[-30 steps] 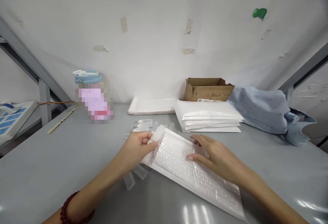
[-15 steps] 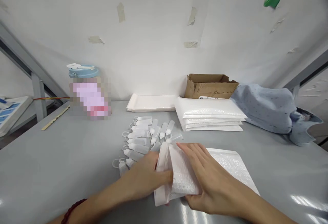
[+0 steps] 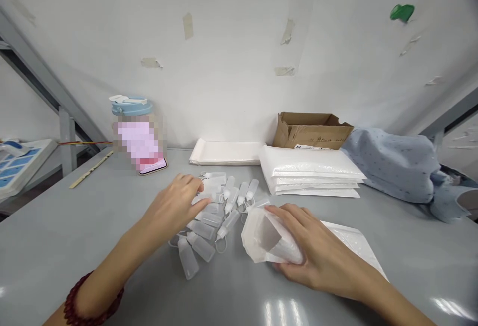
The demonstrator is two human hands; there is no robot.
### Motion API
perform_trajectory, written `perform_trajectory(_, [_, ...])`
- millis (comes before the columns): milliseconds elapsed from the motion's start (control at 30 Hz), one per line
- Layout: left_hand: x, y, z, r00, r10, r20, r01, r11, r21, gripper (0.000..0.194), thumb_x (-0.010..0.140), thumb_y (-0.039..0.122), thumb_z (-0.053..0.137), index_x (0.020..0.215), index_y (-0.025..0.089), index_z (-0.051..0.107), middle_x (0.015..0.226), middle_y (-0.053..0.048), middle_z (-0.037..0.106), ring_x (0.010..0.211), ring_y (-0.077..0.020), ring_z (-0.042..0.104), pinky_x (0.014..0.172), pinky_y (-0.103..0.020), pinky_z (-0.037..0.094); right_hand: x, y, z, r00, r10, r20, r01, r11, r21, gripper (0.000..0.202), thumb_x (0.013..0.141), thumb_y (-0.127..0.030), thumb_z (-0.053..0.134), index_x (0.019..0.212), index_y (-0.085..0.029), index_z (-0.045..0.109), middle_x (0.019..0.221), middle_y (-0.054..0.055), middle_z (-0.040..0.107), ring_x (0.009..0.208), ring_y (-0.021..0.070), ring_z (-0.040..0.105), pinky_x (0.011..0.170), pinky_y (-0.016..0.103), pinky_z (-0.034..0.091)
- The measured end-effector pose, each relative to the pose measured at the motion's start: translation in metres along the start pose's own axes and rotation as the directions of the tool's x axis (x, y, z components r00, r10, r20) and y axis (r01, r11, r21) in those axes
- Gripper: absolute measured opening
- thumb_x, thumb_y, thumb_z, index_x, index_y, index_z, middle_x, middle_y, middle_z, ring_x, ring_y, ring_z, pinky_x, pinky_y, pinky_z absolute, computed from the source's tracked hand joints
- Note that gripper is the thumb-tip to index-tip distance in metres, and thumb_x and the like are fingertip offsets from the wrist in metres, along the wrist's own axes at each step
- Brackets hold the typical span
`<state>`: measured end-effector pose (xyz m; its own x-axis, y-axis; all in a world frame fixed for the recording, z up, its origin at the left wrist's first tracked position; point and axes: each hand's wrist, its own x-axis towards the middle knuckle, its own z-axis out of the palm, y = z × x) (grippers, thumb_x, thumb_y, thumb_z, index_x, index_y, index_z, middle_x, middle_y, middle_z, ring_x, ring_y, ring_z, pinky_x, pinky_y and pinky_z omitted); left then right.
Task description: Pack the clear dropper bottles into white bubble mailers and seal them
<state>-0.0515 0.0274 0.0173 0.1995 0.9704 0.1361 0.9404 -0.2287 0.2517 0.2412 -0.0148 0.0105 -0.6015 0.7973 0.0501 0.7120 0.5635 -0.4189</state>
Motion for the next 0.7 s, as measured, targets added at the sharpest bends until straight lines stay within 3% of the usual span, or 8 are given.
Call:
perform_trajectory(233, [0.000,0.005,0.018,0.979,0.203,-0.011,-0.200,0.971,0.129,0.012,0.088,0.024,0.047,0.082,0.018,0.055,0.084,-0.007,0.061,0.083,-0.0242,0.055,0.058,-0.030,0.041,0.004,-0.003,0.005,1.000,-0.022,0.007,0.022,1.000,0.000,0.069,0.073,-0.025,0.063,0.136,-0.025,0.036,0.120,0.009,0.054,0.109,0.0286,0.051,0.091,0.043,0.044])
perform_trajectory(433, [0.000,0.008,0.018,0.970,0.240,-0.028,-0.230,0.951,0.205,0.013,0.090,0.025,0.047,0.091,0.017,0.056,0.088,-0.007,0.061,0.082,-0.0231,0.057,0.054,-0.028,0.039,0.004,-0.003,0.006,1.000,-0.016,-0.005,0.016,0.999,-0.035,0.067,0.075,-0.026,0.062,0.135,-0.019,0.034,0.122,0.012,0.053,0.112,0.0288,0.049,0.092,0.043,0.043])
perform_trajectory(633, [0.002,0.006,0.023,0.962,0.270,-0.040,-0.263,0.955,0.135,0.015,0.090,0.022,0.044,0.097,0.016,0.056,0.095,-0.008,0.064,0.087,-0.0232,0.058,0.062,-0.030,0.046,0.005,-0.005,0.006,1.000,-0.014,-0.027,0.014,1.000,-0.026,0.067,0.075,-0.025,0.062,0.135,-0.018,0.033,0.118,0.011,0.054,0.109,0.0281,0.049,0.090,0.043,0.043])
perform_trajectory(700, [0.001,0.007,0.017,0.945,0.307,-0.109,-0.307,0.952,0.020,0.020,0.091,0.026,0.046,0.106,0.018,0.055,0.098,-0.007,0.064,0.082,-0.0201,0.059,0.065,-0.030,0.048,0.005,-0.004,0.006,0.999,-0.013,-0.039,0.013,1.000,-0.013,0.067,0.075,-0.025,0.062,0.135,-0.018,0.033,0.115,0.011,0.054,0.107,0.0279,0.050,0.090,0.044,0.043])
